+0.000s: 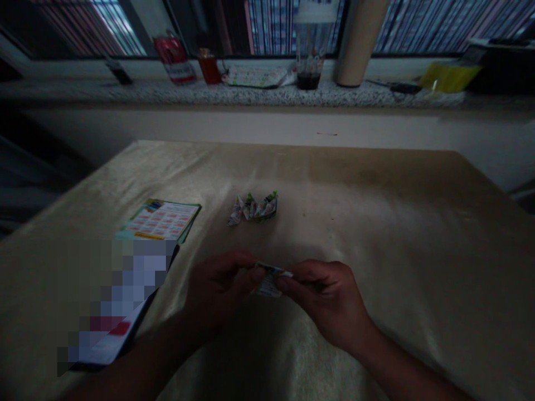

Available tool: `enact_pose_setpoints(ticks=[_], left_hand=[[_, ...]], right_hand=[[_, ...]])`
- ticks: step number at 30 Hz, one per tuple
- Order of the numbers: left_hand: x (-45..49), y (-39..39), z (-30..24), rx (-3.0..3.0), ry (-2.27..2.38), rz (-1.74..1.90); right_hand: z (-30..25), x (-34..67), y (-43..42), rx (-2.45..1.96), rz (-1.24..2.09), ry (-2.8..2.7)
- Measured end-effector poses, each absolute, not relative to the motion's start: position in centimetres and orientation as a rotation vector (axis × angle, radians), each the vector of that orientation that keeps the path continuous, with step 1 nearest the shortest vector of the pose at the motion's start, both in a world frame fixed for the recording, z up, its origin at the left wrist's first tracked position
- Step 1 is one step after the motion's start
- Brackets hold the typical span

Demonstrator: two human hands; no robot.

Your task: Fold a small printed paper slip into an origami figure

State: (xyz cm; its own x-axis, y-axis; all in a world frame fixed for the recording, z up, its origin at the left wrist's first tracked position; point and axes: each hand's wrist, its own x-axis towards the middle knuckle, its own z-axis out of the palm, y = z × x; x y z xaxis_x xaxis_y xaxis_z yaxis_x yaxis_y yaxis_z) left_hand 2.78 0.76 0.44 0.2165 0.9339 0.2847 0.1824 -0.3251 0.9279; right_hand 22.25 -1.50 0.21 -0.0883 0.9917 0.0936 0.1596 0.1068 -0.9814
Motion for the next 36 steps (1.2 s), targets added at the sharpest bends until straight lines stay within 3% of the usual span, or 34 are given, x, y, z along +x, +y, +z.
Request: enact_pose_setpoints(ticks=[4, 12, 19, 30, 36], left_hand=[[2.8, 0.7, 0.7, 1.788, 1.088, 1.150], [1.5, 1.6, 1.4, 1.804, 0.969, 0.759], [1.5, 1.5, 1.2, 1.654, 0.780, 0.629], [2.0, 0.9, 0.2, 1.699, 0.894, 0.889], [1.9, 1.3, 0.2, 1.590, 0.766, 0.692]], right_hand=[[0.8, 22.9, -1.6, -1.204, 0.969, -1.591], [0.7, 23.6, -1.3, -1.102, 1.279, -1.668], [0.7, 23.5, -1.3, -1.119, 1.185, -1.696], [0.4, 23.4, -0.8, -1.030, 1.494, -1.402], [0.2, 23.9, -0.8, -1.057, 1.506, -1.422]])
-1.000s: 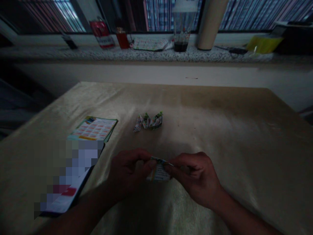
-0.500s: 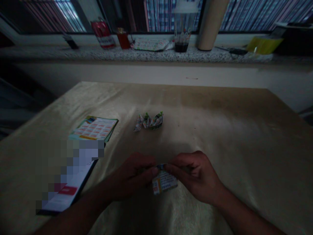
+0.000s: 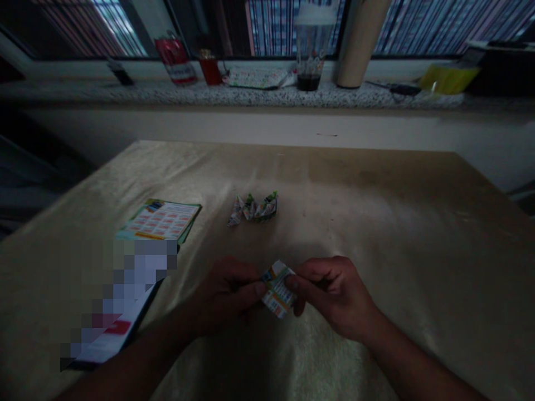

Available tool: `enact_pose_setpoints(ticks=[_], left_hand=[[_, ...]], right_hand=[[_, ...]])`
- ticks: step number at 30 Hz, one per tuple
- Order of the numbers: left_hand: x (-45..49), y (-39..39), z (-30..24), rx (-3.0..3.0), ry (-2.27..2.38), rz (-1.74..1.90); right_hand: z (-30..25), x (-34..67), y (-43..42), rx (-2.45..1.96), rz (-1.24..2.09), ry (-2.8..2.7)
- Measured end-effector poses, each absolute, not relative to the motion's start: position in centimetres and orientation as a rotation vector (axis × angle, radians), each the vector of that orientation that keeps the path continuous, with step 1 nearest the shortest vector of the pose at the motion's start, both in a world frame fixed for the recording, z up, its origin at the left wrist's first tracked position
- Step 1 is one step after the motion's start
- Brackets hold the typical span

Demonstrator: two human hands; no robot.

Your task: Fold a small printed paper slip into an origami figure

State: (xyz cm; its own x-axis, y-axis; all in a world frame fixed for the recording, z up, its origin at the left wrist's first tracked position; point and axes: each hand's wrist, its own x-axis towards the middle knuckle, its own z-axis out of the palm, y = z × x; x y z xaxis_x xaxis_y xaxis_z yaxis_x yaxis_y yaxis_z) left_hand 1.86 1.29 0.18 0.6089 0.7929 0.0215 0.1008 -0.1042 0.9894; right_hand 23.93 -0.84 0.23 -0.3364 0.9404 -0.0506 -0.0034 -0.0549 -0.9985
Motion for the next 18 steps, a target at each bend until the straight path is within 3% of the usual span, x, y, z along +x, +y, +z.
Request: enact_pose_setpoints(ticks=[9, 13, 18], left_hand=[[3.3, 0.0, 0.4, 1.665, 0.949, 1.046], [3.2, 0.3, 0.2, 1.651, 0.886, 0.937], [2.6, 0.9, -0.2, 1.526, 0.851, 0.640]], right_hand=[[-0.6, 23.0, -0.6, -0.978, 1.610, -1.203], [0.2, 23.4, -0.8, -1.042, 1.521, -1.261], [0.4, 24.2, -0.9, -1.073, 1.649, -1.302]])
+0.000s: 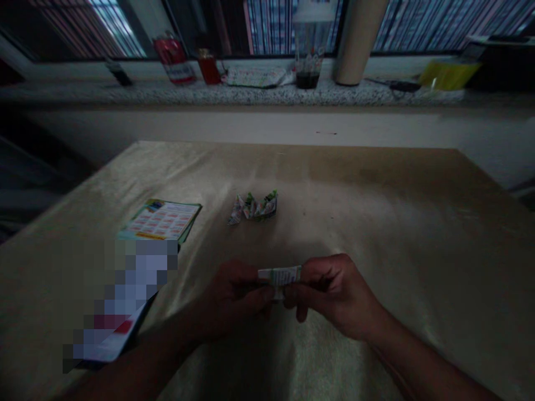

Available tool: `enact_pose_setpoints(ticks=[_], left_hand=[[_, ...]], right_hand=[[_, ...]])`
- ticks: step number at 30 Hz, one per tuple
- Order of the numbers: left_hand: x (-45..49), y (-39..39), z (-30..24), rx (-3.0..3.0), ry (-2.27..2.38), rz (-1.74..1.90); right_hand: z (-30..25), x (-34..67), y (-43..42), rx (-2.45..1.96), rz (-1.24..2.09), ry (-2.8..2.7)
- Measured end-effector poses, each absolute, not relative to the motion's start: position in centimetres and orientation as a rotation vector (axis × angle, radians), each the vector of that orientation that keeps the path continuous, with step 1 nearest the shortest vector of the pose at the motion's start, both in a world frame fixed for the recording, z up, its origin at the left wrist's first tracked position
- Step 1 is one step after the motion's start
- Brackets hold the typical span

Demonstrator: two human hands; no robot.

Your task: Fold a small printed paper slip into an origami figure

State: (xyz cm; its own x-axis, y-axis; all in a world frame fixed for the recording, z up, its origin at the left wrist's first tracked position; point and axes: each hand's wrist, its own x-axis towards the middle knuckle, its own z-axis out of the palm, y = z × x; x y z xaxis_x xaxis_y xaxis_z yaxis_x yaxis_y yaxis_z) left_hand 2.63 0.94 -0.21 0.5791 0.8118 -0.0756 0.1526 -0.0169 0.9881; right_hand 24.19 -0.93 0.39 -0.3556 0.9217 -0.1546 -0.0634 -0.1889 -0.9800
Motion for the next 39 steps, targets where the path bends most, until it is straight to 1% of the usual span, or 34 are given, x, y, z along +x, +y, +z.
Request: enact_pose_setpoints(ticks=[3, 8, 13, 17, 20, 25, 31, 39], left_hand=[[2.6, 1.1, -0.1, 1.561, 0.846, 0.651], [2.7, 1.3, 0.1, 1.425, 0.820, 0.614], [2.4, 1.4, 0.6, 1.555, 1.005, 0.745], [2.4, 1.4, 0.5, 1.529, 0.999, 0.828], [2.4, 1.4, 0.0, 1.479, 0.976, 0.778], [2.3, 1.3, 0.0, 1.521, 0.932, 0.739], [2.7, 1.1, 0.0, 1.434, 0.907, 0.732], [2.9, 0.9, -0.1, 1.514, 0.910, 0.784]], right_hand=[[0.2, 24.0, -0.8, -1.075, 1.664, -1.322], [0.2, 23.6, -0.7, -1.069, 1.501, -1.311], [0.3, 24.0, -0.8, -1.083, 1.511, -1.471], [0.1, 23.8, -0.9, -1.155, 1.358, -1.488], [0.1, 23.6, -0.9, -1.171, 1.257, -1.489], [-0.2, 23.6, -0.8, -1.141, 1.348, -1.576], [-0.1, 23.2, -1.0, -1.159, 1.251, -1.557], [-0.3, 22.9, -1.0, -1.190, 1.293, -1.543]])
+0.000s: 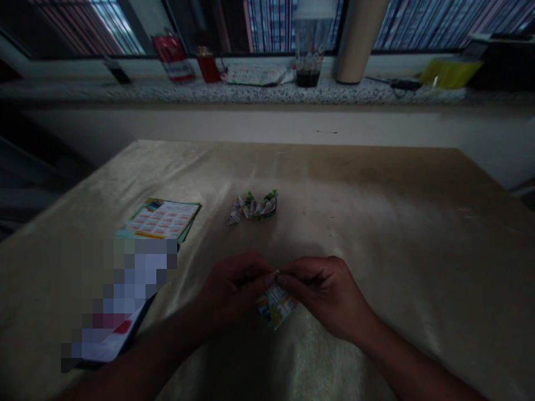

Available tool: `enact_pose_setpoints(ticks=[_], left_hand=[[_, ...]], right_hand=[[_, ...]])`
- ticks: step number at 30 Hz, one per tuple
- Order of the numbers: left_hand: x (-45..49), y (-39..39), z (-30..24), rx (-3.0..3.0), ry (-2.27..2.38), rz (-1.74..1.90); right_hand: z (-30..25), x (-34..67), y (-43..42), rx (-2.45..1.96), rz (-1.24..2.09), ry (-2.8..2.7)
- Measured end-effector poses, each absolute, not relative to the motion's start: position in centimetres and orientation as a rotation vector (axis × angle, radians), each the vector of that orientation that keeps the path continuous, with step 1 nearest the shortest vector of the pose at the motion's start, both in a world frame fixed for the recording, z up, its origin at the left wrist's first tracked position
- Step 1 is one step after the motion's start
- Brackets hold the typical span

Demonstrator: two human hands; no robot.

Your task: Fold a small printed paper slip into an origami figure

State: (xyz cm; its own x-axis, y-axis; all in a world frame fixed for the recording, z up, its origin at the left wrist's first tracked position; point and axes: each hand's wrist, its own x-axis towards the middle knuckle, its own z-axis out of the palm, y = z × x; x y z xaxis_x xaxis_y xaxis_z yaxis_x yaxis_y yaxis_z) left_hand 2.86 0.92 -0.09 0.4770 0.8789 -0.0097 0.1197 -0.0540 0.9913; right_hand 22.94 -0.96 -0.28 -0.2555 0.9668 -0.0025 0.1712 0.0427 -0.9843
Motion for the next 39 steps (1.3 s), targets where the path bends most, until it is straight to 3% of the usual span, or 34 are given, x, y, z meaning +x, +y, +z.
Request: enact_pose_setpoints(ticks=[5, 11, 16, 27, 39], left_hand=[[2.7, 1.4, -0.5, 1.528, 1.032, 0.758], [2.4, 1.9, -1.1, 2.190, 1.247, 0.514], [1.2, 2.0, 0.0, 2.236, 1.075, 0.455], [0.9, 2.6, -0.2, 2.386, 0.975, 0.317], [2.6, 1.4, -1.1, 2.251, 1.386, 0.441]], right_hand=[[-0.1, 23.8, -0.7, -1.171, 1.186, -1.721], [-0.4, 25.0, 0.2, -1.101, 0.831, -2.275], [-0.5, 25.4, 0.3, -1.073, 0.665, -2.433], [-1.6, 26.3, 0.7, -1.015, 0.570, -2.443], [-2.3, 24.7, -0.3, -1.316, 0.417, -2.256]])
